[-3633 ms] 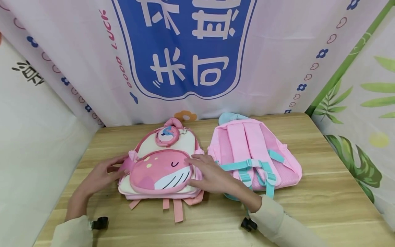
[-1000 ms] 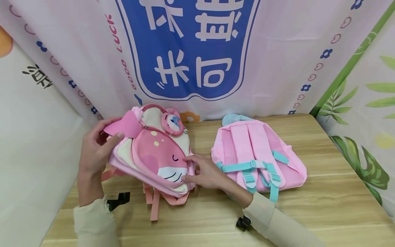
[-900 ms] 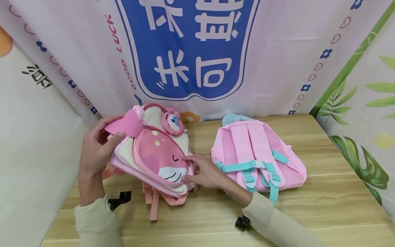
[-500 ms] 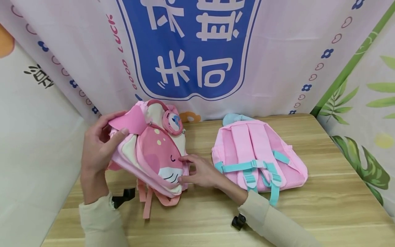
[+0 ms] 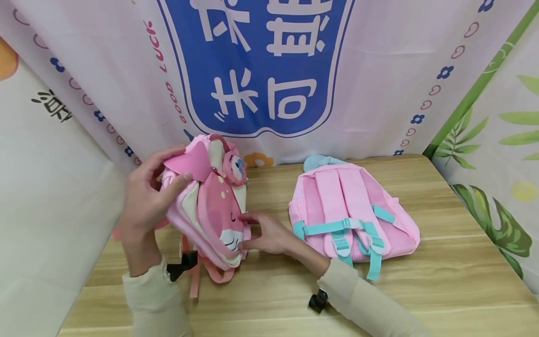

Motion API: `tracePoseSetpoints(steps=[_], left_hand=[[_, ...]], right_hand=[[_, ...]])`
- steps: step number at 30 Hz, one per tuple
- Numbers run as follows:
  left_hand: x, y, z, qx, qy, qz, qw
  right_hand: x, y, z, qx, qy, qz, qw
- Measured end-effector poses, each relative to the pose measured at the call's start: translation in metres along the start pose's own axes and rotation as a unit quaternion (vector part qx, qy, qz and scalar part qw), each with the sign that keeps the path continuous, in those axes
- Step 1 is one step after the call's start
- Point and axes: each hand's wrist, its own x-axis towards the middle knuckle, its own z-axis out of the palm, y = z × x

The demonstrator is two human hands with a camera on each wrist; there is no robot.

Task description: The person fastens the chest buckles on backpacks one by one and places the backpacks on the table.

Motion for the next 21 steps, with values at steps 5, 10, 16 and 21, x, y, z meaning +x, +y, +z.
tracePoseSetpoints(steps=[5,10,16,21], left_hand=[[0.001,0.007,0.010,0.036,-0.002,-0.006,0.9993],[0.001,0.008,0.012,0.054,-0.004,-0.005,0.9985],[0.001,0.009,0.014,0.077,-0.010,-0.009,0.9969],[0.000,0.012,0.020,0.089,-0.023,-0.014,0.9957]], right_hand=[[0.002,0.002,0.000,0.005,-0.001,-0.001,1.0000],[0.003,0.004,-0.001,0.008,-0.002,-0.007,0.9999],[0.003,0.003,-0.009,0.041,-0.020,0.007,0.9989],[-0.002,-0.004,-0.025,0.070,-0.034,0.029,0.9965]])
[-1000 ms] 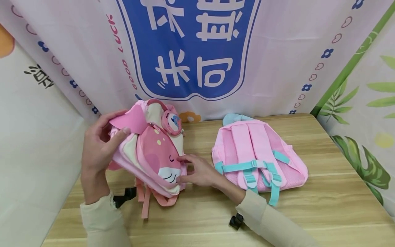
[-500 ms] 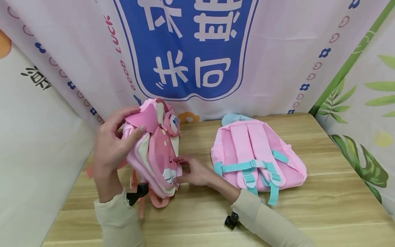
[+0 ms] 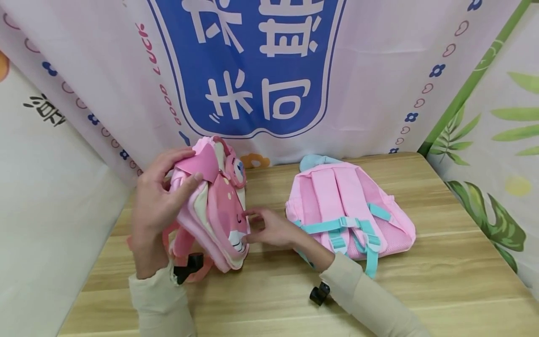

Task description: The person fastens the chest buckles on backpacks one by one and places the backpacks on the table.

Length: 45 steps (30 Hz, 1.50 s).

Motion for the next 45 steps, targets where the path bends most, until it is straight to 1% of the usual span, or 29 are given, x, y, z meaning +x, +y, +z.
tracePoseSetpoints(steps=[2,5,10,14,18,21,27,31,35,40,45], left_hand=[[0.000,0.001,0.002,0.000,-0.004,0.005,1.0000],[0.000,0.003,0.006,-0.006,-0.016,0.011,0.9998],[0.000,0.007,0.014,-0.010,-0.033,0.026,0.9991],[-0.001,0.009,0.022,-0.003,-0.038,0.049,0.9981],[0.000,0.012,0.032,0.001,-0.048,0.075,0.9961],[-0.001,0.014,0.038,-0.006,-0.057,0.088,0.9945],[-0.003,0.021,0.050,-0.022,-0.086,0.093,0.9917],[-0.005,0.027,0.057,-0.021,-0.104,0.091,0.9902],[-0.007,0.031,0.063,-0.018,-0.118,0.095,0.9883],[-0.008,0.034,0.071,-0.025,-0.136,0.099,0.9854],[-0.010,0.035,0.078,-0.038,-0.154,0.100,0.9824]], right_hand=[[-0.003,-0.004,-0.006,-0.007,0.007,0.001,0.9999],[-0.007,-0.011,-0.015,-0.021,0.028,-0.003,0.9994],[-0.016,-0.029,-0.030,-0.024,0.075,-0.016,0.9968],[-0.027,-0.045,-0.043,-0.021,0.119,-0.045,0.9917],[-0.038,-0.058,-0.051,-0.004,0.159,-0.082,0.9838],[-0.045,-0.067,-0.055,0.001,0.181,-0.109,0.9775],[-0.053,-0.077,-0.055,0.000,0.201,-0.150,0.9680],[-0.057,-0.081,-0.055,-0.002,0.210,-0.167,0.9634],[-0.062,-0.085,-0.056,0.001,0.221,-0.182,0.9581],[-0.066,-0.089,-0.060,0.001,0.234,-0.196,0.9523],[-0.071,-0.091,-0.064,-0.029,0.252,-0.194,0.9476]])
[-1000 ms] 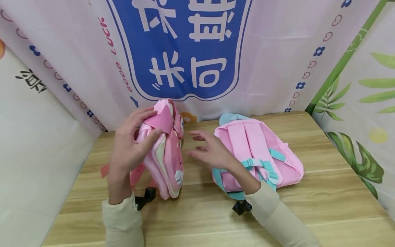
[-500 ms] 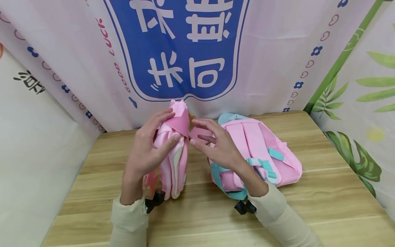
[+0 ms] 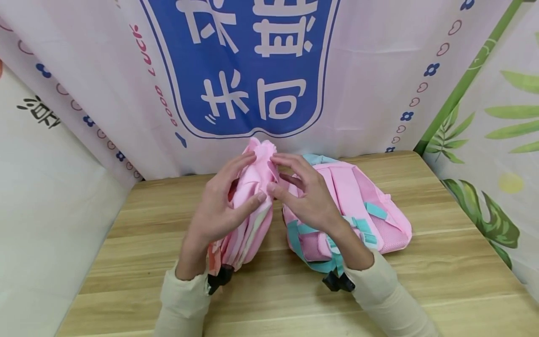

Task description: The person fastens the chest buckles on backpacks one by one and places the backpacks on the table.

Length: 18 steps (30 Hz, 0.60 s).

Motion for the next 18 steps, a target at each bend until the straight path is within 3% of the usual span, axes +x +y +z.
tracePoseSetpoints(steps=[8,15,18], left_hand=[[0.000,0.004,0.004,-0.009,-0.020,0.012,0.9997],[-0.006,0.005,-0.002,-0.053,-0.037,0.007,0.9979],[-0.008,0.004,-0.008,-0.057,-0.030,0.002,0.9979]], right_hand=[[-0.002,-0.002,-0.009,-0.059,-0.019,0.019,0.9979],[-0.003,-0.002,-0.017,-0.097,-0.026,0.045,0.9940],[-0.005,-0.002,-0.020,-0.116,-0.035,0.059,0.9909]])
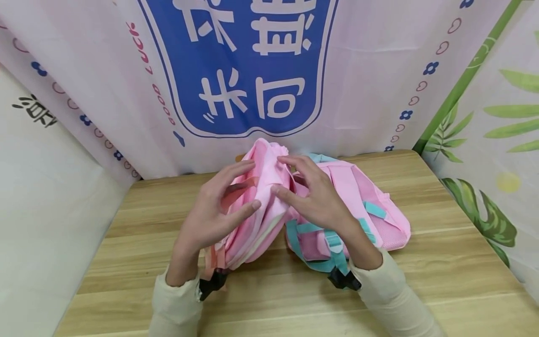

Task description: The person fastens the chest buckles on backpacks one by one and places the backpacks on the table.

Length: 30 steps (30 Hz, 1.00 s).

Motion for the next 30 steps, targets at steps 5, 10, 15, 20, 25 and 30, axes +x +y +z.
tracePoseSetpoints(steps=[5,10,15,20,25,30], left_hand=[[-0.006,-0.008,-0.011,0.017,0.023,-0.007,0.9996],[-0.014,-0.024,-0.020,0.016,0.023,-0.041,0.9988],[-0.030,-0.046,-0.031,0.019,0.010,-0.089,0.9958],[-0.051,-0.069,-0.040,0.030,-0.007,-0.124,0.9918],[-0.069,-0.090,-0.045,0.042,-0.022,-0.143,0.9885],[-0.076,-0.107,-0.044,0.042,-0.044,-0.162,0.9850]], right_hand=[[-0.003,0.002,-0.003,-0.023,-0.013,0.021,0.9994],[-0.005,0.008,-0.006,-0.019,-0.023,0.030,0.9991],[-0.007,0.015,-0.009,-0.012,-0.037,0.040,0.9985],[-0.010,0.023,-0.011,-0.008,-0.042,0.047,0.9979],[-0.013,0.030,-0.014,-0.005,-0.049,0.068,0.9964],[-0.015,0.034,-0.016,-0.002,-0.055,0.079,0.9954]])
